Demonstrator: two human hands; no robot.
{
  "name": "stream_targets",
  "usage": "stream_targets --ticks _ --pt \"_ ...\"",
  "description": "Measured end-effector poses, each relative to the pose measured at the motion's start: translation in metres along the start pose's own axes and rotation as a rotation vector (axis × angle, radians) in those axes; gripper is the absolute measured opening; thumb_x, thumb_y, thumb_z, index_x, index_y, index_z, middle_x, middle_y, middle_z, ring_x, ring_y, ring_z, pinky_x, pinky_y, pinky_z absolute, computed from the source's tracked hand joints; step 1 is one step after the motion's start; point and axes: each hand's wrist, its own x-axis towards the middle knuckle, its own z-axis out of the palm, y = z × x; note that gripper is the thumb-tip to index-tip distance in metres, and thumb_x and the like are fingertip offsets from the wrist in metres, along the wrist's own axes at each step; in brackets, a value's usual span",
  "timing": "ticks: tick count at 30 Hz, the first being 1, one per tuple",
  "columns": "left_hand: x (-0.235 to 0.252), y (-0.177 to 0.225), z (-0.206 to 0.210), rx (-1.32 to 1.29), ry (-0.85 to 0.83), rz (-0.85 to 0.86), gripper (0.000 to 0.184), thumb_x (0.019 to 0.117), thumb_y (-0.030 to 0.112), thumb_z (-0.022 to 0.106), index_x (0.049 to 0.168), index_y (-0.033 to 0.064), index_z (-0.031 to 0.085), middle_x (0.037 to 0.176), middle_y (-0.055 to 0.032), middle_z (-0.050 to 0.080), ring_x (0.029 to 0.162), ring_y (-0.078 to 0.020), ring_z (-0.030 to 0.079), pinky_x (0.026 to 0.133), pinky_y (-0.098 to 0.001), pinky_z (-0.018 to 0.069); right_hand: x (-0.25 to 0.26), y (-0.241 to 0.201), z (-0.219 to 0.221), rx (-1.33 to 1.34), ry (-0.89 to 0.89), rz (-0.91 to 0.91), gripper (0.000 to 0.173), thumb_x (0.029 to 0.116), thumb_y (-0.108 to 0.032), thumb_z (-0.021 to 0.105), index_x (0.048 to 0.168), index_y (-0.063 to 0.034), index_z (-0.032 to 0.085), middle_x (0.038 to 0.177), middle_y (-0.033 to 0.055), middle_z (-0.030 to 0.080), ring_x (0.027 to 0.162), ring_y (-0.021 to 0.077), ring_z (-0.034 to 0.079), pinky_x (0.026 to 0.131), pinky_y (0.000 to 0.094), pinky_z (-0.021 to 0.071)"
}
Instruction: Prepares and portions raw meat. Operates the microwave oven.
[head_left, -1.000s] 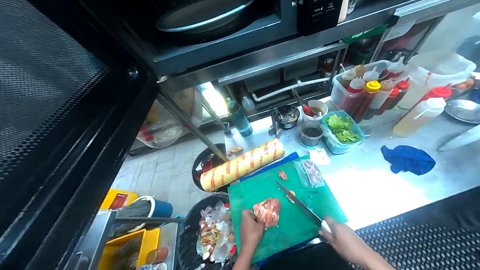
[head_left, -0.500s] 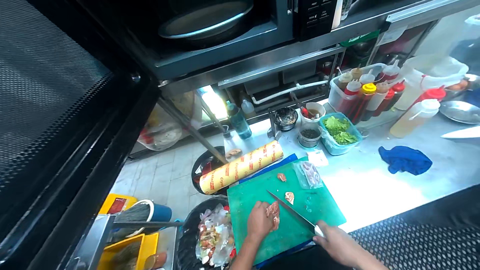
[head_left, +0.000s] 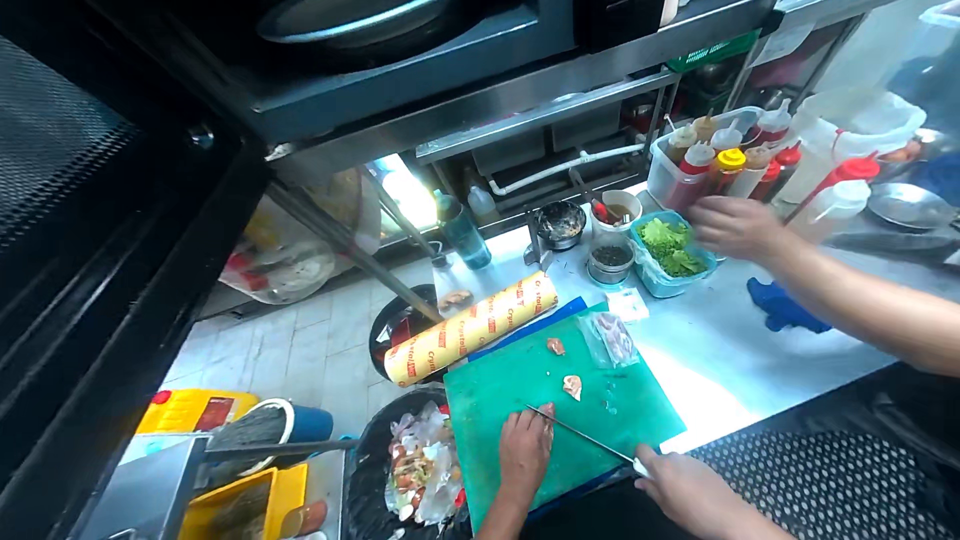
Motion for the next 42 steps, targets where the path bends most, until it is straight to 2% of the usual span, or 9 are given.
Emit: stream_targets --ticks 2,5,10,23,29,36,40,41,42 --pt "0.0 0.001 0.001 0.004 0.0 -0.01 0.026 0.1 0.036 0.057 0.118 0.0315 0.075 0.105 0.0059 0.072 0.097 -0.0155 0.067 0.084 -0.0354 0.0572 0.0 -0.001 0.001 -0.024 0.01 0.005 0.042 0.1032 -0.052 0.05 0.126 -0.0172 0.055 0.089 0.0162 0.072 0.085 0.0413 0.073 0.07 0.0646 0.0581" --pt "-0.002 0.003 0.003 0.013 0.011 -0.016 0.021 0.0978 0.032 0.06 0.109 0.027 0.077 0.105 0.005 0.073 0.099 -0.0166 0.067 0.086 -0.0366 0.0576 0.006 -0.003 0.005 -0.051 0.036 0.012 0.037 0.1044 -0.049 0.049 0.123 -0.017 0.055 0.09 0.0158 0.072 0.084 0.0412 0.073 0.068 0.0639 0.0584" --pt "-0.003 0.002 0.005 0.012 -0.003 -0.034 0.022 0.0979 0.029 0.061 0.114 0.0259 0.076 0.109 0.0041 0.073 0.104 -0.0164 0.067 0.091 -0.0362 0.0573 0.019 -0.012 0.005 -0.079 0.013 0.037 0.035 0.1057 -0.046 0.045 0.125 -0.0177 0.052 0.091 0.0154 0.071 0.086 0.0412 0.073 0.068 0.0626 0.0587" --pt "0.003 -0.003 0.008 0.027 0.055 -0.039 0.024 0.099 0.035 0.06 0.114 0.0278 0.076 0.104 0.006 0.074 0.097 -0.0139 0.068 0.085 -0.0321 0.0582 0.008 -0.026 -0.012 -0.107 -0.035 0.062 0.033 0.108 -0.043 0.042 0.126 -0.0162 0.052 0.091 0.0174 0.071 0.086 0.0432 0.073 0.069 0.064 0.0583" --pt "0.0 -0.001 0.009 0.0 0.003 -0.05 0.025 0.0967 0.027 0.061 0.116 0.0244 0.077 0.11 0.0037 0.074 0.104 -0.0172 0.069 0.09 -0.0356 0.0584 0.029 -0.033 -0.005 -0.098 -0.02 0.034 0.031 0.107 -0.039 0.045 0.127 -0.015 0.051 0.093 0.0179 0.07 0.086 0.043 0.073 0.068 0.064 0.0585" --pt "0.0 -0.002 0.009 -0.018 -0.006 -0.071 0.02 0.0944 0.026 0.064 0.107 0.0223 0.078 0.11 0.0038 0.074 0.105 -0.017 0.068 0.091 -0.0353 0.0578 0.043 -0.034 0.003 -0.065 -0.04 0.024 0.034 0.1073 -0.039 0.046 0.13 -0.014 0.05 0.095 0.0191 0.07 0.088 0.0441 0.072 0.071 0.0647 0.0584" --pt "0.004 -0.002 0.004 0.024 -0.069 -0.089 0.022 0.0952 0.034 0.062 0.105 0.0204 0.077 0.108 0.0019 0.073 0.104 -0.0178 0.068 0.091 -0.0369 0.0577 0.06 -0.059 -0.001 -0.052 0.141 -0.093 0.031 0.105 -0.033 0.049 0.128 -0.0116 0.051 0.091 0.0204 0.07 0.082 0.0448 0.072 0.065 0.0649 0.0577" --pt "0.006 0.0 -0.004 0.036 -0.139 -0.124 0.025 0.0954 0.035 0.061 0.108 0.0192 0.076 0.11 0.0004 0.073 0.105 -0.0189 0.068 0.092 -0.0385 0.057 0.03 -0.068 -0.025 -0.063 0.142 -0.131 0.031 0.1052 -0.029 0.049 0.127 -0.0071 0.054 0.095 0.0233 0.071 0.084 0.0462 0.073 0.067 0.0643 0.0583" --pt "0.008 0.003 -0.013 0.045 -0.223 -0.174 0.027 0.0946 0.035 0.061 0.111 0.0186 0.074 0.112 -0.0007 0.072 0.107 -0.0198 0.068 0.094 -0.04 0.0564 -0.013 -0.088 -0.071 -0.086 -0.03 -0.067 0.037 0.1089 -0.026 0.047 0.137 -0.0036 0.054 0.117 0.0264 0.07 0.105 0.0478 0.071 0.085 0.0639 0.0576"
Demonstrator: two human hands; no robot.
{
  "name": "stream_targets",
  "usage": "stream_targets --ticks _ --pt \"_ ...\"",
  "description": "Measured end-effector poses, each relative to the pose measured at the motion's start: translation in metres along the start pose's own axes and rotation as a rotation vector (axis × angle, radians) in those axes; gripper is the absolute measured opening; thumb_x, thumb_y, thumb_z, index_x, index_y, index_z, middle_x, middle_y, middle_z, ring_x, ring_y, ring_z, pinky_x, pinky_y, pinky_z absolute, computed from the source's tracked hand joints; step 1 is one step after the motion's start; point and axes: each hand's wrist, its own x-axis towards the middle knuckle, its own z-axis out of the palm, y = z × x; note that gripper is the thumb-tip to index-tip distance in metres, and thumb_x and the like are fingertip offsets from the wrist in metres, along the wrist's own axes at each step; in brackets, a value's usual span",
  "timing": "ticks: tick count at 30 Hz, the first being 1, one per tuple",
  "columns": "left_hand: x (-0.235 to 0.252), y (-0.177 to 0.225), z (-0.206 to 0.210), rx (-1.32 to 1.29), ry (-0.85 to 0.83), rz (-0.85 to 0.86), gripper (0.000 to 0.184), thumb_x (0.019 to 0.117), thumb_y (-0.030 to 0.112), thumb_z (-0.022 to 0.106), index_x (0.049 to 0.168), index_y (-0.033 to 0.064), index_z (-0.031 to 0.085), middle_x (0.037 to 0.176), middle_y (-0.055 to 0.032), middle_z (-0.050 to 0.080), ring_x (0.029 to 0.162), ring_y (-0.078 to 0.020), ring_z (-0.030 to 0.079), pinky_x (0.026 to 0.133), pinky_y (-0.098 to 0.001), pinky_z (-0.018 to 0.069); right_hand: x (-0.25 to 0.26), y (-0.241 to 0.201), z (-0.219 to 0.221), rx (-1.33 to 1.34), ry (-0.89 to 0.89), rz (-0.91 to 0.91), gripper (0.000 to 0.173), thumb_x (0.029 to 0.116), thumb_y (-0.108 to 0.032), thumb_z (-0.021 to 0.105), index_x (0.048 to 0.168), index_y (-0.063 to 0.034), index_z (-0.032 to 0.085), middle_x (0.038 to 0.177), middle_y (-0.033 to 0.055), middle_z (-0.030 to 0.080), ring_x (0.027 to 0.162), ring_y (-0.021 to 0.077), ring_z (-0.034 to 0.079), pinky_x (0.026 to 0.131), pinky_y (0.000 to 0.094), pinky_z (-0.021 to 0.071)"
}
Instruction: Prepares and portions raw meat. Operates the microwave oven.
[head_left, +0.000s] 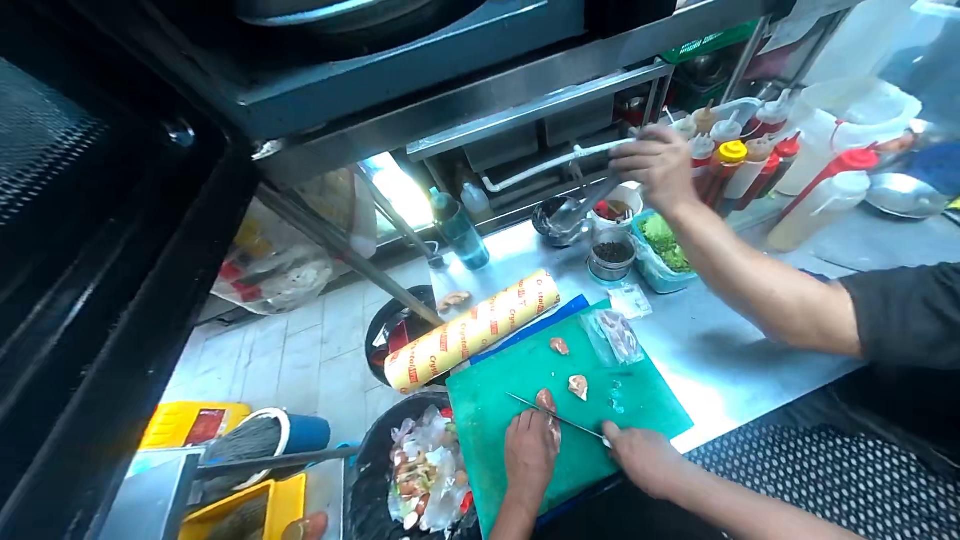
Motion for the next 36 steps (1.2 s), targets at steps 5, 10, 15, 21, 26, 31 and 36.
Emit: stream_targets --ticks 5,10,15,21,26,31,36 --pt "0.019 -0.002 -0.042 -0.191 -0.41 -0.388 0.032 0.0889 0.033 0.069 0.118 0.019 0.068 0.111 -0.004 0.072 0.103 -0.0238 0.071 0.089 -0.0514 0.0594 0.034 0.089 0.086 0.067 0.07 0.071 0.044 0.1034 -0.053 0.048 0.129 -0.0172 0.054 0.092 0.0175 0.071 0.086 0.0427 0.072 0.07 0.0661 0.0576" --pt "0.032 -0.032 -0.048 -0.704 -0.346 -0.525 0.052 0.0807 0.019 0.082 0.128 0.0125 0.061 0.101 -0.0038 0.074 0.09 -0.0187 0.073 0.082 -0.0457 0.0623 0.035 0.085 0.093 0.212 0.048 0.158 0.053 0.102 -0.059 0.049 0.137 -0.0196 0.052 0.098 0.0183 0.072 0.092 0.043 0.072 0.077 0.0668 0.0572" --pt "0.033 -0.034 -0.036 -0.845 -0.221 -0.522 0.042 0.0816 0.01 0.079 0.122 0.0129 0.068 0.103 -0.0023 0.075 0.09 -0.0142 0.073 0.081 -0.0395 0.0639 0.038 0.075 0.081 0.299 0.057 0.13 0.051 0.1016 -0.058 0.051 0.135 -0.0198 0.053 0.095 0.0162 0.072 0.09 0.0398 0.072 0.077 0.065 0.0578" --pt "0.001 -0.012 -0.022 -0.423 -0.029 -0.12 0.018 0.0911 0.02 0.067 0.106 0.0125 0.074 0.107 -0.0035 0.07 0.106 -0.0183 0.067 0.095 -0.0396 0.0571 0.027 0.057 0.066 0.245 0.004 0.062 0.05 0.1024 -0.056 0.051 0.137 -0.0196 0.052 0.094 0.0162 0.071 0.088 0.0395 0.072 0.075 0.0636 0.0581" --pt "-0.018 -0.021 0.015 -0.258 0.188 0.233 0.013 0.0961 0.024 0.063 0.099 0.0197 0.075 0.108 0.0023 0.073 0.112 -0.0187 0.066 0.099 -0.0387 0.0553 0.026 0.062 0.074 0.133 -0.009 0.07 0.044 0.1027 -0.052 0.052 0.13 -0.0177 0.054 0.094 0.0177 0.071 0.088 0.0421 0.072 0.073 0.0652 0.058" --pt "-0.034 -0.022 0.019 -0.189 0.138 0.337 0.029 0.0903 0.039 0.07 0.118 0.0311 0.072 0.125 0.0079 0.068 0.125 -0.0199 0.058 0.103 -0.0474 0.0501 0.024 0.075 0.083 0.054 -0.004 0.091 0.041 0.103 -0.051 0.051 0.128 -0.0189 0.054 0.092 0.0179 0.071 0.087 0.0434 0.073 0.071 0.0661 0.0576" --pt "-0.037 -0.025 0.029 -0.245 0.215 0.365 0.02 0.0989 0.029 0.062 0.116 0.0285 0.074 0.119 0.0071 0.07 0.119 -0.0168 0.06 0.103 -0.0395 0.0513 0.017 0.071 0.081 0.029 0.024 0.06 0.042 0.1035 -0.054 0.049 0.128 -0.0207 0.055 0.089 0.0155 0.071 0.084 0.0412 0.073 0.069 0.064 0.0581"
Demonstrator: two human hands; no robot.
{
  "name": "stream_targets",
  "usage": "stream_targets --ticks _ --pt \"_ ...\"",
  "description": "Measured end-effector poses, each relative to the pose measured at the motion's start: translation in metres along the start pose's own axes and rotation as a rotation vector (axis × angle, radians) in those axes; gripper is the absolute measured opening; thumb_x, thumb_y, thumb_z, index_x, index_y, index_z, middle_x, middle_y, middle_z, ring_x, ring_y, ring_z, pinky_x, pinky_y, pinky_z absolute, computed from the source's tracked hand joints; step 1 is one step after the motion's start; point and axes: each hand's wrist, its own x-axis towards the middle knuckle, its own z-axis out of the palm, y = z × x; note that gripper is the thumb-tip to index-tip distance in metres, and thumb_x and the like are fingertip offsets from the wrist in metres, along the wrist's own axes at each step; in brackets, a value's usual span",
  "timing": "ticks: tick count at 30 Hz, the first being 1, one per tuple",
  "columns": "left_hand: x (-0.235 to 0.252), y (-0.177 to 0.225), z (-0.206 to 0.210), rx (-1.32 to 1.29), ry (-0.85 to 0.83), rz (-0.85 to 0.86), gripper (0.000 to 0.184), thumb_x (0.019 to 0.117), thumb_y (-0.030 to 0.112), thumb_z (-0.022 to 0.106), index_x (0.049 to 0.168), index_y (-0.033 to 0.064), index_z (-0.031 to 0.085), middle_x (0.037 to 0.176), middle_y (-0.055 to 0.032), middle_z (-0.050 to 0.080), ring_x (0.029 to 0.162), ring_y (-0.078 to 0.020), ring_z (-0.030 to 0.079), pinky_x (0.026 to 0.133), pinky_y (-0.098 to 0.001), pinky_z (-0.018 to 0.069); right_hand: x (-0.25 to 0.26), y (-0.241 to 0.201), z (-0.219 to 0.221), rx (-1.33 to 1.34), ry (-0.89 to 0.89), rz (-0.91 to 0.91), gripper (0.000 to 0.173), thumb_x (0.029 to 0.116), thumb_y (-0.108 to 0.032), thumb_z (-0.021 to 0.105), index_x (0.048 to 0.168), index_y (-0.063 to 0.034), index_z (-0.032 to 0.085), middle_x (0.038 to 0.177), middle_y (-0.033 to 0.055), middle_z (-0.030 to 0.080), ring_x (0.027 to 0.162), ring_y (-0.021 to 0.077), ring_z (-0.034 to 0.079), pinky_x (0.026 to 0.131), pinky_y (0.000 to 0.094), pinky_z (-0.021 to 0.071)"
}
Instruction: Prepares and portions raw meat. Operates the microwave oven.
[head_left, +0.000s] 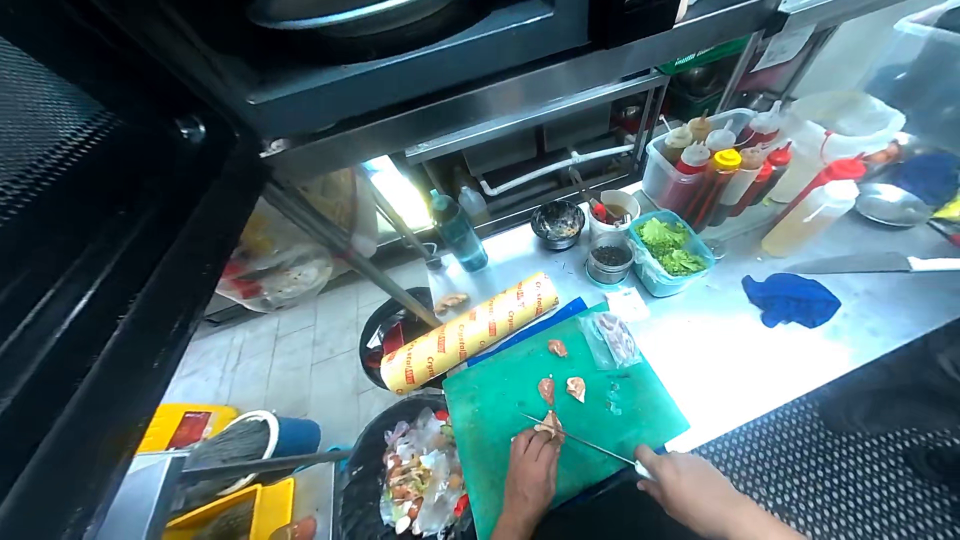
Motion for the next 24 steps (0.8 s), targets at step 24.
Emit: stream_targets --ticks 24 --pt "0.006 -0.001 0.003 -0.023 0.035 -0.057 0.016 0.0989 0.021 0.063 0.106 0.0232 0.078 0.116 0.0064 0.073 0.118 -0.0142 0.064 0.104 -0.0353 0.0534 0.005 -0.009 0.013 -0.066 -0.029 0.064 0.034 0.1072 -0.043 0.045 0.126 -0.0157 0.053 0.094 0.0175 0.072 0.085 0.0424 0.073 0.068 0.0631 0.059"
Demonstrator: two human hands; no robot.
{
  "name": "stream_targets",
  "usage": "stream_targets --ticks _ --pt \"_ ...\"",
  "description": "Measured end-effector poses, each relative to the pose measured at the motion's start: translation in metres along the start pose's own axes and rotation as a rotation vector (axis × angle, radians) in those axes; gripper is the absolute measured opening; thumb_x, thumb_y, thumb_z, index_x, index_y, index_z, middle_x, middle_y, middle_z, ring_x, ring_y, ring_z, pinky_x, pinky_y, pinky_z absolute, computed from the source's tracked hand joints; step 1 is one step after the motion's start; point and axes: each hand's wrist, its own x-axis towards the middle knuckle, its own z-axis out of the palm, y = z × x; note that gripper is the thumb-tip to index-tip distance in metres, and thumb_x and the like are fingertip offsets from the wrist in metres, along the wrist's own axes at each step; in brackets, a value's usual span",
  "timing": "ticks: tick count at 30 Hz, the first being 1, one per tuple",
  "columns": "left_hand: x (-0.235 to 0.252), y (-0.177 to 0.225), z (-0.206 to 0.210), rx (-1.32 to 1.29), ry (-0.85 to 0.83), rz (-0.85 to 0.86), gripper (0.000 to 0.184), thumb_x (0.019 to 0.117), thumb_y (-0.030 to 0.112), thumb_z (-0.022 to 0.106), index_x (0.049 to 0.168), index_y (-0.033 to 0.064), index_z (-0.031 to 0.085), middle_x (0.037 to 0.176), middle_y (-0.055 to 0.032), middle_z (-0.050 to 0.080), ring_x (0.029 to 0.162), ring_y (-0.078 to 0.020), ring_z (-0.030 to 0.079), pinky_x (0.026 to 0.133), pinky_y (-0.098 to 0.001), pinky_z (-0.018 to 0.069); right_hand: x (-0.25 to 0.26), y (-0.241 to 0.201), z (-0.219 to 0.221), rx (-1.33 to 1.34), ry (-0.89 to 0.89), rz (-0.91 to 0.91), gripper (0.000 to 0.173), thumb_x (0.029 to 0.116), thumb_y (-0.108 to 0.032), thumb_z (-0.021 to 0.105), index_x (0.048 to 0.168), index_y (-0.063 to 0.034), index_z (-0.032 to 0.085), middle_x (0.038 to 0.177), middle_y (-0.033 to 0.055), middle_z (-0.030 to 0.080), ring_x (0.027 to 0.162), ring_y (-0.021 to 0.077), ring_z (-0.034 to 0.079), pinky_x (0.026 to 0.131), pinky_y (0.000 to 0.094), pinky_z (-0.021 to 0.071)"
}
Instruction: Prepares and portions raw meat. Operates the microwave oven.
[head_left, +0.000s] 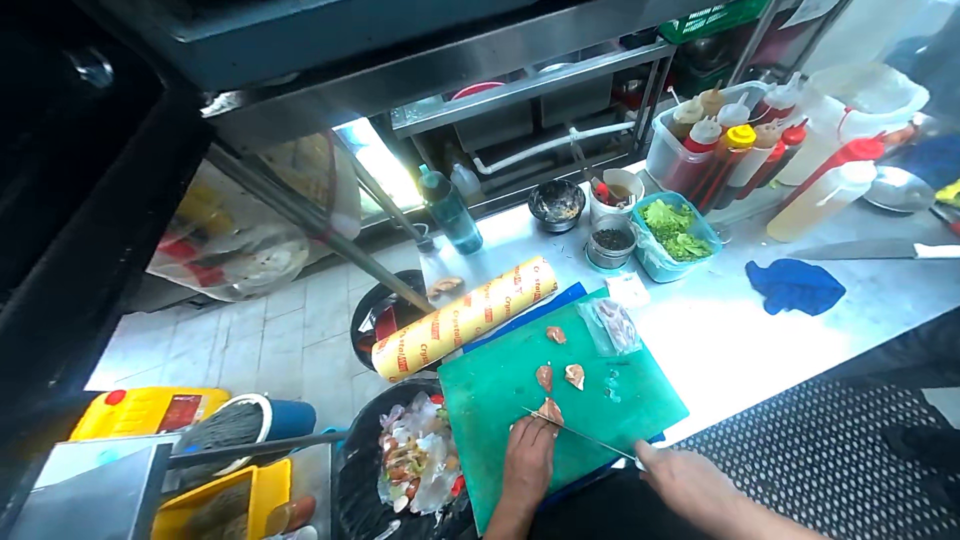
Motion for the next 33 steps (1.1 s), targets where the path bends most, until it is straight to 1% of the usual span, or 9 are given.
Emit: stream_targets --ticks 7,10,14,18,21,24,26,31,33 --pt "0.001 0.0 0.004 0.016 0.014 -0.003 0.016 0.0988 0.021 0.063 0.106 0.0224 0.077 0.118 0.0051 0.073 0.118 -0.0147 0.064 0.103 -0.0347 0.0535 0.054 -0.046 -0.004 0.025 0.02 -0.017 0.034 0.1066 -0.038 0.047 0.131 -0.0159 0.049 0.095 0.0187 0.071 0.087 0.0443 0.073 0.07 0.0658 0.0581" --pt "0.001 0.004 -0.005 -0.008 -0.005 -0.028 0.016 0.0983 0.023 0.064 0.109 0.0227 0.077 0.117 0.0057 0.072 0.117 -0.0146 0.064 0.102 -0.0354 0.0534 0.042 -0.028 -0.001 0.039 0.01 -0.059 0.037 0.1064 -0.042 0.048 0.131 -0.0143 0.05 0.095 0.019 0.07 0.088 0.044 0.072 0.072 0.065 0.0583" --pt "0.003 0.01 -0.025 0.081 -0.115 -0.197 0.027 0.0946 0.028 0.063 0.119 0.0203 0.073 0.121 0.0016 0.07 0.118 -0.0184 0.064 0.101 -0.0385 0.0548 0.017 0.026 0.0 0.046 -0.053 -0.012 0.046 0.1041 -0.054 0.047 0.131 -0.0164 0.053 0.098 0.0197 0.071 0.091 0.0447 0.072 0.073 0.067 0.0576" --pt "0.031 0.012 -0.056 0.092 -0.408 -0.511 0.04 0.0942 0.037 0.066 0.128 0.0156 0.067 0.122 -0.0057 0.068 0.116 -0.0239 0.065 0.101 -0.0438 0.055 0.017 0.028 -0.004 0.076 -0.031 0.003 0.051 0.1016 -0.062 0.045 0.127 -0.0192 0.055 0.094 0.0157 0.072 0.089 0.0414 0.073 0.073 0.0659 0.0578" --pt "0.048 -0.004 -0.071 -0.225 -0.422 -0.851 0.036 0.0859 0.024 0.074 0.121 0.0157 0.069 0.11 -0.0053 0.073 0.101 -0.0208 0.071 0.091 -0.0484 0.0602 0.019 0.014 -0.007 0.194 0.009 0.009 0.054 0.1014 -0.063 0.046 0.131 -0.0189 0.054 0.094 0.0164 0.072 0.09 0.0412 0.073 0.075 0.0656 0.0576" --pt "0.044 -0.017 -0.076 -0.748 -0.16 -1.039 0.035 0.0846 0.01 0.076 0.118 0.0033 0.067 0.1 -0.0134 0.073 0.087 -0.0248 0.073 0.077 -0.0469 0.0639 0.018 0.006 -0.009 0.319 0.03 0.007 0.055 0.1004 -0.063 0.049 0.132 -0.0186 0.055 0.093 0.0156 0.071 0.088 0.0391 0.072 0.076 0.0646 0.0578" --pt "0.04 -0.021 -0.074 -0.953 -0.011 -1.062 0.034 0.0868 0.007 0.076 0.118 -0.0014 0.064 0.1 -0.0181 0.073 0.087 -0.0288 0.073 0.076 -0.0486 0.064 0.017 0.004 -0.011 0.366 0.032 -0.005 0.055 0.0997 -0.063 0.05 0.132 -0.0191 0.055 0.091 0.0141 0.071 0.086 0.037 0.072 0.075 0.0628 0.0582" --pt "0.031 -0.015 -0.061 -0.46 -0.08 -0.985 0.03 0.0843 0.023 0.081 0.109 0.0116 0.068 0.09 -0.0041 0.073 0.078 -0.017 0.073 0.073 -0.0434 0.0639 0.016 -0.005 -0.018 0.319 -0.017 -0.055 0.053 0.0999 -0.062 0.051 0.131 -0.0189 0.056 0.092 0.0144 0.071 0.088 0.0371 0.072 0.076 0.0627 0.0581" --pt "0.027 -0.003 -0.06 -0.297 -0.115 -0.825 0.027 0.0859 0.023 0.08 0.109 0.012 0.07 0.098 -0.0023 0.072 0.086 -0.0146 0.071 0.081 -0.0409 0.0628 0.013 -0.01 -0.021 0.288 -0.04 -0.068 0.053 0.1004 -0.061 0.052 0.132 -0.0183 0.055 0.092 0.0152 0.071 0.088 0.0381 0.072 0.076 0.0632 0.0579"
